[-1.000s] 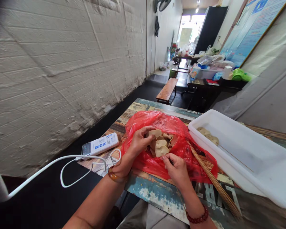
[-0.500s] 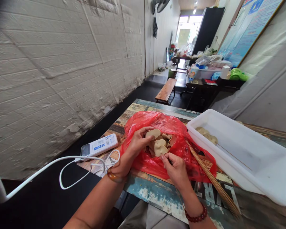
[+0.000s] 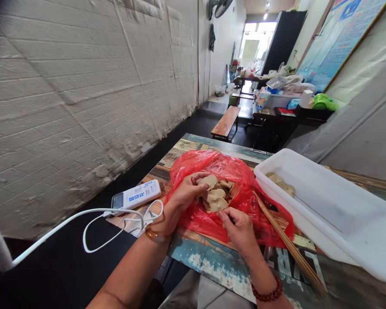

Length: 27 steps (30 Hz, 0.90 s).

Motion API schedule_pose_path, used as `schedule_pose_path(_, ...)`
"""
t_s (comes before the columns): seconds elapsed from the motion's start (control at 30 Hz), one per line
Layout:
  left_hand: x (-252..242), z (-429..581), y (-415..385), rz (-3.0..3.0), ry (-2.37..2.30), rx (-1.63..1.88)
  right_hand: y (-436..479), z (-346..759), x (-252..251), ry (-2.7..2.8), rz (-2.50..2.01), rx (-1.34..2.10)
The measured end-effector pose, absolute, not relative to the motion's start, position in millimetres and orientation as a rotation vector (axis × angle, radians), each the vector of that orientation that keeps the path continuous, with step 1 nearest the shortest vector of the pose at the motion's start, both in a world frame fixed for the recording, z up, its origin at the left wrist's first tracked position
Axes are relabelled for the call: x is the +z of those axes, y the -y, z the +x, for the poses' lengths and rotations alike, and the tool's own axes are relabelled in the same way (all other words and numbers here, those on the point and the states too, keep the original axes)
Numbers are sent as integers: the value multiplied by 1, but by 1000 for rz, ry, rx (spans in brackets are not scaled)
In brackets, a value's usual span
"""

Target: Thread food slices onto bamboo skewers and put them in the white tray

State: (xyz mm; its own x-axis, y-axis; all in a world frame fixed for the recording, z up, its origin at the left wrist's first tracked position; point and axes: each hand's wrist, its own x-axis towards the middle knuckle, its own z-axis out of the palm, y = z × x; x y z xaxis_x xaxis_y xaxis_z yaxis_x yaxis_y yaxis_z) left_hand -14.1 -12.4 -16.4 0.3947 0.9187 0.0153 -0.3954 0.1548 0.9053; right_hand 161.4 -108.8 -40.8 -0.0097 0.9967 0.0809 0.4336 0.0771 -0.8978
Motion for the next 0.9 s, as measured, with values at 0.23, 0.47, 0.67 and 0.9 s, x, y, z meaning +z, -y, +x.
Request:
schedule_pose_path(0.23,-11,-15,14,998,-630,1022,109,165,-39,1615,-1497,848)
schedule_pose_path(0.47,-6,-16,15,1009,-631,1032,110,165,-40,1610,-1500,870)
schedule_pose_path(0.67,-10,-17,15,992,-617,1003,109,165,-42,1602,-1489,894)
schedule_pose_path(0.9,-10,-17,16,1014,-654,976,109,164,-41,1589,-1483,890)
